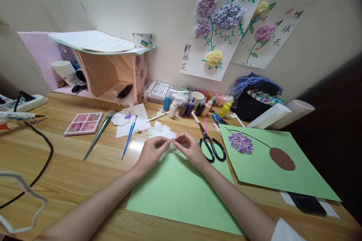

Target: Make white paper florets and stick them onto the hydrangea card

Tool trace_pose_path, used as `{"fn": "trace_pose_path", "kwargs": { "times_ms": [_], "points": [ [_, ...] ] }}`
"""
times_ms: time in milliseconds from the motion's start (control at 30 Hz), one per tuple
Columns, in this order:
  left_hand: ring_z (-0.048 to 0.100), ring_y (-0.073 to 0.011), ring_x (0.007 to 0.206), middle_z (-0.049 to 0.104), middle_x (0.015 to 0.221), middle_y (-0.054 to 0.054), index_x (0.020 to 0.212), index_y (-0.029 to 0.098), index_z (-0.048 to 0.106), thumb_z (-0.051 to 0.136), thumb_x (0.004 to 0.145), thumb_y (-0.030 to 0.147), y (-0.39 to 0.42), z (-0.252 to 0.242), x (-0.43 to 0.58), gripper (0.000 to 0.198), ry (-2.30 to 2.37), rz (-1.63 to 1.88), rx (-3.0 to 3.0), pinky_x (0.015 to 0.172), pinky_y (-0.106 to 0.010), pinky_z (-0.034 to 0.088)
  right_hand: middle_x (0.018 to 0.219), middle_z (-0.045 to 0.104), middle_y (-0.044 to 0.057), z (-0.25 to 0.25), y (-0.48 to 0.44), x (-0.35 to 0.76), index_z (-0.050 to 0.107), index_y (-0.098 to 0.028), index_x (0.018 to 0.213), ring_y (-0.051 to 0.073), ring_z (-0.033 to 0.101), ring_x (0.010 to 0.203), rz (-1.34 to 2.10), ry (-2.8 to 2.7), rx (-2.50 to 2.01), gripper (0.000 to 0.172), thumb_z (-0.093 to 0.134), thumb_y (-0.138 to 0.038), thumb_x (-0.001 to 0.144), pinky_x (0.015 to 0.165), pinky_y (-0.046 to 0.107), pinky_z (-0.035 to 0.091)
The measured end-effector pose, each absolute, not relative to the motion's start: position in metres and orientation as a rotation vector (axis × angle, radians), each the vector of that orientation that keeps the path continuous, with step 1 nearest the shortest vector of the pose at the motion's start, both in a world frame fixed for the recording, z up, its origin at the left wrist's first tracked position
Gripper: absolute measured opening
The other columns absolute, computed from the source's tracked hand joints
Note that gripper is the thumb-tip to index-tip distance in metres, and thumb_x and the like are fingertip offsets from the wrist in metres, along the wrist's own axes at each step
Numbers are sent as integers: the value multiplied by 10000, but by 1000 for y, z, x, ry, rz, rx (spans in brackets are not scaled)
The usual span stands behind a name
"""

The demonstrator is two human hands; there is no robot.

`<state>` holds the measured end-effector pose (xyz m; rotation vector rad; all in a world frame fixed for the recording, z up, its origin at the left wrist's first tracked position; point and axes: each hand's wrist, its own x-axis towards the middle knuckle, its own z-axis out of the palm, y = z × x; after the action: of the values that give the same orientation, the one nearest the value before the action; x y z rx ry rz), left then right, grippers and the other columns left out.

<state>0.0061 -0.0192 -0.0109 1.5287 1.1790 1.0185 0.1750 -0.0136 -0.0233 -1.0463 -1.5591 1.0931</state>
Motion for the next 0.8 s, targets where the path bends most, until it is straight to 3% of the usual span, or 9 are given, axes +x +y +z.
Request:
{"fn": "trace_pose_path", "kwargs": {
  "times_ms": [200, 367, 800],
  "points": [
    [641, -175, 719, 706, 765, -68, 774, 135, 677, 641, 726, 397, -16, -15, 7, 269, 1151, 1017, 1429, 669, -261, 497, 781, 640, 48, -22, -15, 175, 613, -175, 777, 174, 608, 736, 1055, -1601, -1097, 195, 617, -370, 769, 698, 312, 511],
    [653, -187, 765, 714, 817, -86, 787, 128, 680, 684, 688, 379, -15, -17, 7, 270, 1127, 1006, 1363, 734, -292, 511, 765, 641, 37, -22, -15, 175, 617, -179, 770, 172, 609, 720, 1038, -1608, -1101, 178, 620, -357, 766, 690, 307, 508],
    [657, -179, 746, 720, 803, -73, 777, 134, 693, 636, 730, 380, -17, -16, 8, 258, 1131, 987, 1457, 703, -268, 514, 800, 633, 45, -20, -17, 174, 612, -180, 821, 170, 601, 744, 1023, -1634, -1109, 202, 622, -373, 765, 696, 303, 510]
  ]
}}
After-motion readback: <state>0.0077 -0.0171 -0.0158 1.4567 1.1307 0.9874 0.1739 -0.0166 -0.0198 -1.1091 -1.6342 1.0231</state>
